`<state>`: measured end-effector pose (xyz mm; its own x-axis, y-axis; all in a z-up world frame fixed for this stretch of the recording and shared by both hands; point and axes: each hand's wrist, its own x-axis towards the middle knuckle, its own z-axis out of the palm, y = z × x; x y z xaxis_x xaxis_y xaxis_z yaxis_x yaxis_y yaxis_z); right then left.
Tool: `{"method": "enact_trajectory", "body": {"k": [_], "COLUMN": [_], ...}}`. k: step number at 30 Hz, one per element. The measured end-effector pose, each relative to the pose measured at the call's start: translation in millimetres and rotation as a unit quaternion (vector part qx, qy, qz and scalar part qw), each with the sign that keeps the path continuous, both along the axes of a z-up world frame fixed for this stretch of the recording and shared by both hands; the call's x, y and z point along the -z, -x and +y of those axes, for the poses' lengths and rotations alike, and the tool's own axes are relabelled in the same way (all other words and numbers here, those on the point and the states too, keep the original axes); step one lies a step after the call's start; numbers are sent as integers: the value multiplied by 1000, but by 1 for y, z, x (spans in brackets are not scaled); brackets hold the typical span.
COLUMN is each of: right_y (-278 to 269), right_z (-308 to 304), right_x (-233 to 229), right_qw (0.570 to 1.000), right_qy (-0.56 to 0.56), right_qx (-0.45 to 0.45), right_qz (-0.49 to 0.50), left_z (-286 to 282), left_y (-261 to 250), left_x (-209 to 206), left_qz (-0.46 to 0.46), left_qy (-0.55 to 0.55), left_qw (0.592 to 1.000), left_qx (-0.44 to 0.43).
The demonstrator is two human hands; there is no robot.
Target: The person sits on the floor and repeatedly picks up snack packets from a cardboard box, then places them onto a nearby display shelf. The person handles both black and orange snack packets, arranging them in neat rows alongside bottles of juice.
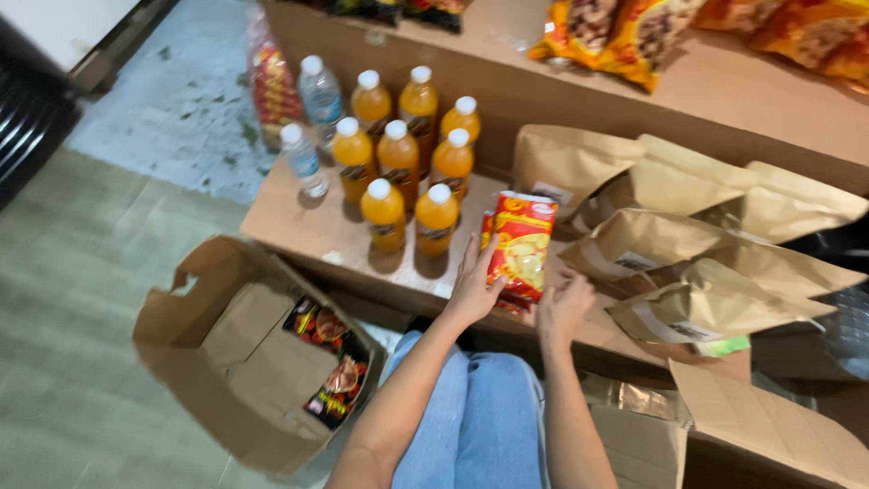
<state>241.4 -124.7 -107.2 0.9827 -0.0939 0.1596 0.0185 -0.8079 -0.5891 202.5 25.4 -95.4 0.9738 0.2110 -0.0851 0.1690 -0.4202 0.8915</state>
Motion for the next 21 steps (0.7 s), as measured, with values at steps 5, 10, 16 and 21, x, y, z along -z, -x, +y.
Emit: {"method": "enact_trajectory", "body": {"k": [5, 10, 16, 21], "right_y": [7, 28, 69, 109], "right_z": [8, 56, 126, 178], "right_x": [12, 18, 43, 53], "right_qw": [975, 941, 915, 918], "right_qy": [-105, -264, -277, -96], "right_qx": [-74, -180, -285, -361], "right_qz": [-180, -113, 72, 130], "left_z": [30, 92, 167, 191], "left_y": [58, 132, 214, 254], "left_x": [26, 60, 114, 145], "left_qz": [-115, -139, -125, 18], "left_qy": [67, 145, 199, 171], "left_qw": [987, 948, 857, 815], "left_qx": [-93, -248, -459, -554]}}
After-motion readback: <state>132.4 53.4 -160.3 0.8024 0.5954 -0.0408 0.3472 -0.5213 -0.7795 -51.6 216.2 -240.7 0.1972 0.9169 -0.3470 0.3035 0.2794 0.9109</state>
